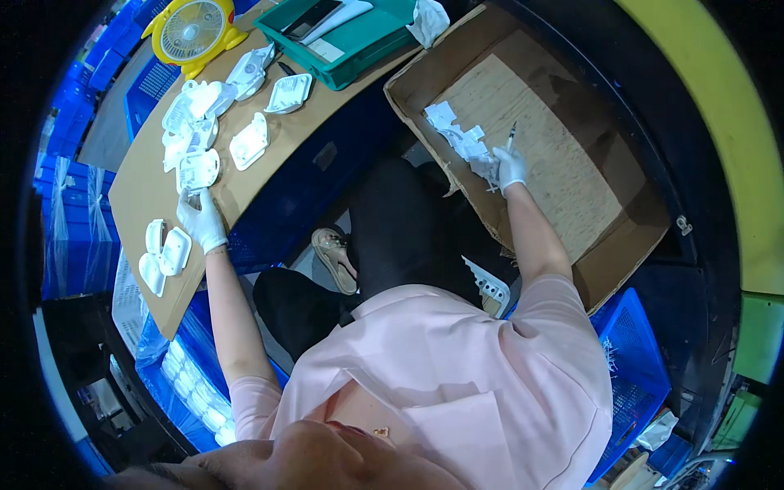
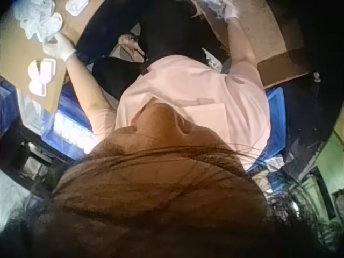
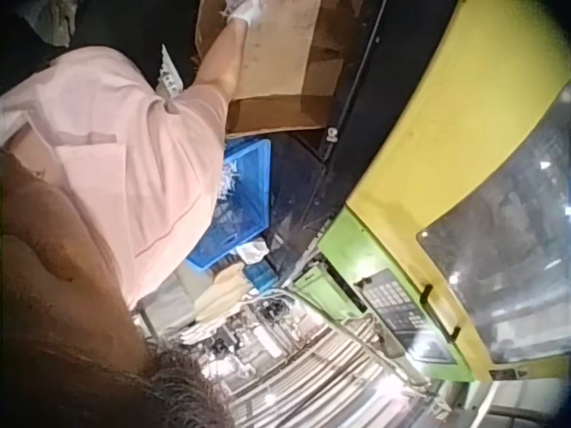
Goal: Assembling plastic component housings using pliers at a manual assembly station.
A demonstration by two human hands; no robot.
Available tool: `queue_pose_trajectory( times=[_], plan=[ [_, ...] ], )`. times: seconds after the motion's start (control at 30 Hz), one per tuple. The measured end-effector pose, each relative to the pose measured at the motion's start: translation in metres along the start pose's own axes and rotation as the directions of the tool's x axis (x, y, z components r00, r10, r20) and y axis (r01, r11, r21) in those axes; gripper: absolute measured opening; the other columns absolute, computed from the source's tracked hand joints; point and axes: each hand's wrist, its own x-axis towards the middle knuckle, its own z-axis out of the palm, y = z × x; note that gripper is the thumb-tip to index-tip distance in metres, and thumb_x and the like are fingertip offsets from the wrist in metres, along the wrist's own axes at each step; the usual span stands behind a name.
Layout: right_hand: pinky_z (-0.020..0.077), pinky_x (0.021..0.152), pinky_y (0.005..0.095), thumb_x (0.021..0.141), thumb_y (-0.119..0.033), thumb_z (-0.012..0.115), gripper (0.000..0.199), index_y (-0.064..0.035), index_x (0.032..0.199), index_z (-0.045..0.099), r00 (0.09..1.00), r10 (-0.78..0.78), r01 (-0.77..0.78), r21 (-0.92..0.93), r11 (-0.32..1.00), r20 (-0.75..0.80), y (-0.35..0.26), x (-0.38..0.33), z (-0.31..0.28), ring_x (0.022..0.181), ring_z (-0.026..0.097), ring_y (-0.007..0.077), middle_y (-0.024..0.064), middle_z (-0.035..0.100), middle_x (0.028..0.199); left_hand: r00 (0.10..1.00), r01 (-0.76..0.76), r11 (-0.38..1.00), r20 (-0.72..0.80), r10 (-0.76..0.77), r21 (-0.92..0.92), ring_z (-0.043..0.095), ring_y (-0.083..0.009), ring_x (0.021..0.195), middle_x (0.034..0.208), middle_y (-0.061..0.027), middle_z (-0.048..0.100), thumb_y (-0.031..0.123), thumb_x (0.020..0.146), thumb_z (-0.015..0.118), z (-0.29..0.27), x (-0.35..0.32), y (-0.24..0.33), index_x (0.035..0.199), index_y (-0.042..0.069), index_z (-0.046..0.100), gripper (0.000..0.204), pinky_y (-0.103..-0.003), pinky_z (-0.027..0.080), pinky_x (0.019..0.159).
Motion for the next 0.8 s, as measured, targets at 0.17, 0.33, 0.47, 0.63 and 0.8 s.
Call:
queue_pose_trajectory(
  times=[0.17, 0.33, 0.47, 0.63, 0.8],
  plan=[
    [0.0488, 0.058, 0.0333, 0.078, -0.02, 0.065, 0.014, -0.0105, 0.086, 0.06, 0.956, 0.292, -0.293, 0.162, 0.942, 0.031, 0.02, 0.027, -0.017, 0.059, 0.057, 0.0183, 0.0032, 0.061, 0.074, 1.0, 0.005, 0.999, 0.001, -0.005, 0.051, 0.053, -0.0285, 0.104, 0.111, -0.0175, 0.052, 0.024, 0.082, 0.066, 0.002, 0.0, 0.003, 0.116, -0.002, 0.052, 0.046, -0.037, 0.041, 0.091],
    [0.048, 0.059, 0.0324, 0.078, -0.025, 0.065, 0.018, -0.009, 0.085, 0.061, 0.951, 0.284, -0.306, 0.233, 0.923, 0.127, 0.031, 0.011, -0.002, 0.063, 0.058, 0.0187, 0.0038, 0.061, 0.075, 1.0, -0.015, 0.998, 0.0, 0.015, 0.065, 0.054, -0.028, 0.102, 0.109, -0.0176, 0.052, 0.023, 0.081, 0.067, 0.001, 0.001, 0.004, 0.116, -0.002, 0.052, 0.045, -0.037, 0.043, 0.089],
    [0.047, 0.059, 0.0317, 0.079, -0.025, 0.062, 0.02, -0.0068, 0.086, 0.062, 0.97, 0.228, -0.216, -0.139, 0.966, 0.078, 0.024, 0.012, 0.001, 0.066, 0.058, 0.0178, 0.0034, 0.06, 0.076, 1.0, 0.007, 0.998, 0.0, -0.007, 0.055, 0.055, -0.0273, 0.101, 0.11, -0.0176, 0.052, 0.022, 0.081, 0.067, -0.002, 0.0, 0.009, 0.116, -0.002, 0.052, 0.045, -0.036, 0.044, 0.088],
    [0.0455, 0.056, 0.0297, 0.079, -0.023, 0.061, 0.015, -0.0079, 0.083, 0.061, 0.967, 0.247, -0.25, 0.041, 0.968, 0.066, 0.013, 0.009, 0.005, 0.062, 0.057, 0.016, 0.0032, 0.06, 0.074, 0.999, 0.041, 0.998, 0.033, -0.043, 0.049, 0.055, -0.0264, 0.101, 0.111, -0.0173, 0.051, 0.022, 0.081, 0.067, -0.002, -0.001, 0.017, 0.115, -0.003, 0.052, 0.045, -0.036, 0.044, 0.089],
    [0.0444, 0.056, 0.0265, 0.081, -0.015, 0.061, 0.014, -0.007, 0.091, 0.059, 0.973, -0.181, 0.187, -0.024, 0.982, 0.144, -0.064, -0.026, 0.024, 0.062, 0.056, 0.0135, 0.0033, 0.059, 0.074, 1.0, 0.01, 0.999, 0.011, -0.011, 0.041, 0.054, -0.0272, 0.102, 0.11, -0.0174, 0.052, 0.023, 0.081, 0.067, -0.002, -0.002, 0.008, 0.116, -0.003, 0.052, 0.046, -0.036, 0.043, 0.089]
  ],
)
